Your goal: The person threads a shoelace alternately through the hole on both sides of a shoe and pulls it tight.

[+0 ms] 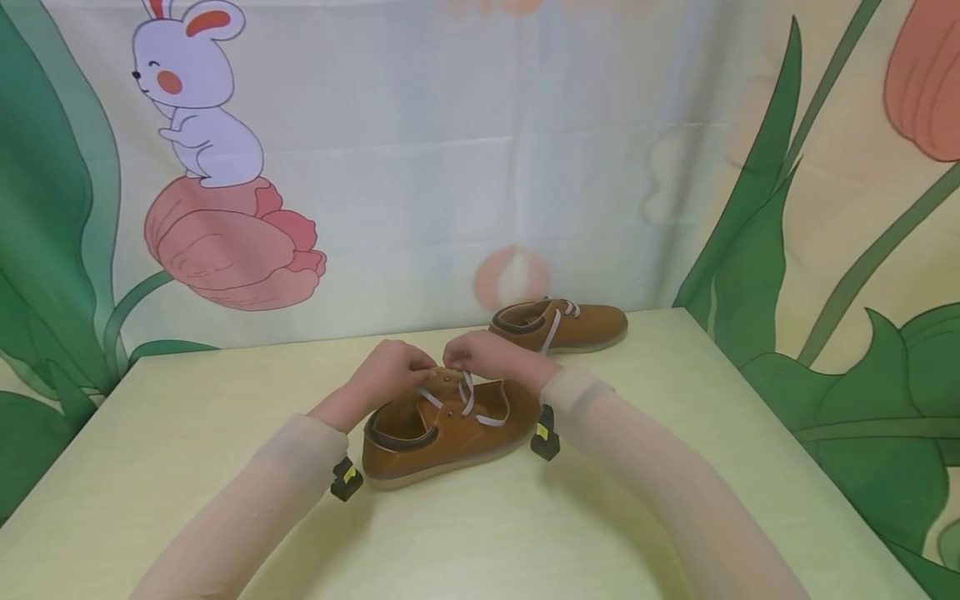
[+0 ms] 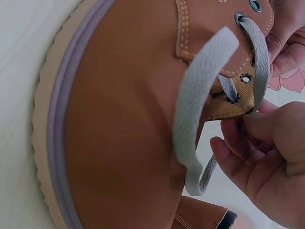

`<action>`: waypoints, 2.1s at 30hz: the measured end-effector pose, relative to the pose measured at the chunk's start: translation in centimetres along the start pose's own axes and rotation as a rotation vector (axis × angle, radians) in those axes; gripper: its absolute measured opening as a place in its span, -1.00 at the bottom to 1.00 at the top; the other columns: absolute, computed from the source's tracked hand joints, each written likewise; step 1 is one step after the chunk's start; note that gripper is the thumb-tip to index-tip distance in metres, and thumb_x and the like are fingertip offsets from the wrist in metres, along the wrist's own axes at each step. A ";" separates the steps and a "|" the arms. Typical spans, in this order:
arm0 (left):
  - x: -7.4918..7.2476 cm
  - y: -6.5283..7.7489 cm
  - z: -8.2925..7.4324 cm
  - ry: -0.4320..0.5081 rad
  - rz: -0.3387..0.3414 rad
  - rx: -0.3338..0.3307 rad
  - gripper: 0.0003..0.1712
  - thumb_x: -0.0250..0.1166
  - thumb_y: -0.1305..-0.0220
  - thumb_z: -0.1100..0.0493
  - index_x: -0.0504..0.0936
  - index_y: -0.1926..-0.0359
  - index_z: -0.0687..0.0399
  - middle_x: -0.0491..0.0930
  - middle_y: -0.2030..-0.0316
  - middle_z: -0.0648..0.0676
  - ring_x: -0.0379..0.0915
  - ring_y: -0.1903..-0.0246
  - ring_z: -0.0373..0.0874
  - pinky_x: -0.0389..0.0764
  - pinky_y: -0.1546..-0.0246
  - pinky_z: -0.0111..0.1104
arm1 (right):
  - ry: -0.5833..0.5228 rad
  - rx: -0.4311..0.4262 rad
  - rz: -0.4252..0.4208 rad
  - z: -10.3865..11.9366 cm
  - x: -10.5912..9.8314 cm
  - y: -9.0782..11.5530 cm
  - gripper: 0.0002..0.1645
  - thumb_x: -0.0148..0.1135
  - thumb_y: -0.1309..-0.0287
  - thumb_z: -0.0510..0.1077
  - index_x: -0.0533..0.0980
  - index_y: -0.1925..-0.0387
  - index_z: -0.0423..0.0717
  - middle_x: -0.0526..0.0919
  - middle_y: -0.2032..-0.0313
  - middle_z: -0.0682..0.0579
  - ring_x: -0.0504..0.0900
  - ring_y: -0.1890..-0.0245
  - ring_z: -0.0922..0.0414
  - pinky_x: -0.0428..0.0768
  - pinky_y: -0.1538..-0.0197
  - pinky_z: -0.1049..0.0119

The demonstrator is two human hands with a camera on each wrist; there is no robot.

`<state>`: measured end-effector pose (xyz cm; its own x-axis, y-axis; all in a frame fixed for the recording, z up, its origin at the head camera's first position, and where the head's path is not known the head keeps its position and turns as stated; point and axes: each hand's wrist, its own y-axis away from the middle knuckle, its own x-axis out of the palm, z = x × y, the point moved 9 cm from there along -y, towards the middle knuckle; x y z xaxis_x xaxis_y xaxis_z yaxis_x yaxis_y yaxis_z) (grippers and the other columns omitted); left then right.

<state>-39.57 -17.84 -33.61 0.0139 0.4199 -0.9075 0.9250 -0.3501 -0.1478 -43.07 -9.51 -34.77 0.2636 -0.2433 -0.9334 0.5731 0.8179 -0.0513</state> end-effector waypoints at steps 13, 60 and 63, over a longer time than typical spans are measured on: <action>0.0 0.0 -0.2 -0.004 -0.019 0.021 -0.83 0.29 -0.29 0.24 0.78 0.26 0.22 0.77 0.37 0.10 0.46 0.48 -0.21 0.45 0.44 -0.44 | -0.099 0.029 0.096 -0.1 0.8 0.0 -0.66 -0.07 -0.39 -0.26 0.65 0.10 -0.16 0.72 0.17 -0.05 0.52 0.30 0.21 0.47 0.14 0.43; 0.2 0.5 0.8 0.069 0.016 -0.094 -0.80 0.28 -0.30 0.23 0.75 0.17 0.26 0.77 0.23 0.18 0.69 0.21 -0.03 0.67 0.12 -0.18 | -0.493 0.230 -0.461 2.0 -13.8 2.3 -0.67 0.00 -0.47 -0.13 0.60 -0.04 -0.19 0.74 0.09 -0.14 0.74 0.30 0.14 0.68 0.18 0.27; -0.6 1.2 -0.1 0.035 -0.022 -0.070 -0.76 0.28 -0.30 0.22 0.73 0.10 0.28 0.76 0.19 0.20 0.69 0.15 0.03 0.67 0.09 -0.15 | -0.600 0.218 -0.372 2.5 -12.7 2.3 -0.65 -0.01 -0.47 -0.12 0.57 -0.08 -0.20 0.71 0.14 -0.16 0.74 0.33 0.19 0.70 0.11 0.28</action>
<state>-38.43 -18.43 -33.25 0.0053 0.4565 -0.8897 0.9494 -0.2816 -0.1388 -43.19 -5.83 -22.15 0.3649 -0.7787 -0.5103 0.8321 0.5186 -0.1965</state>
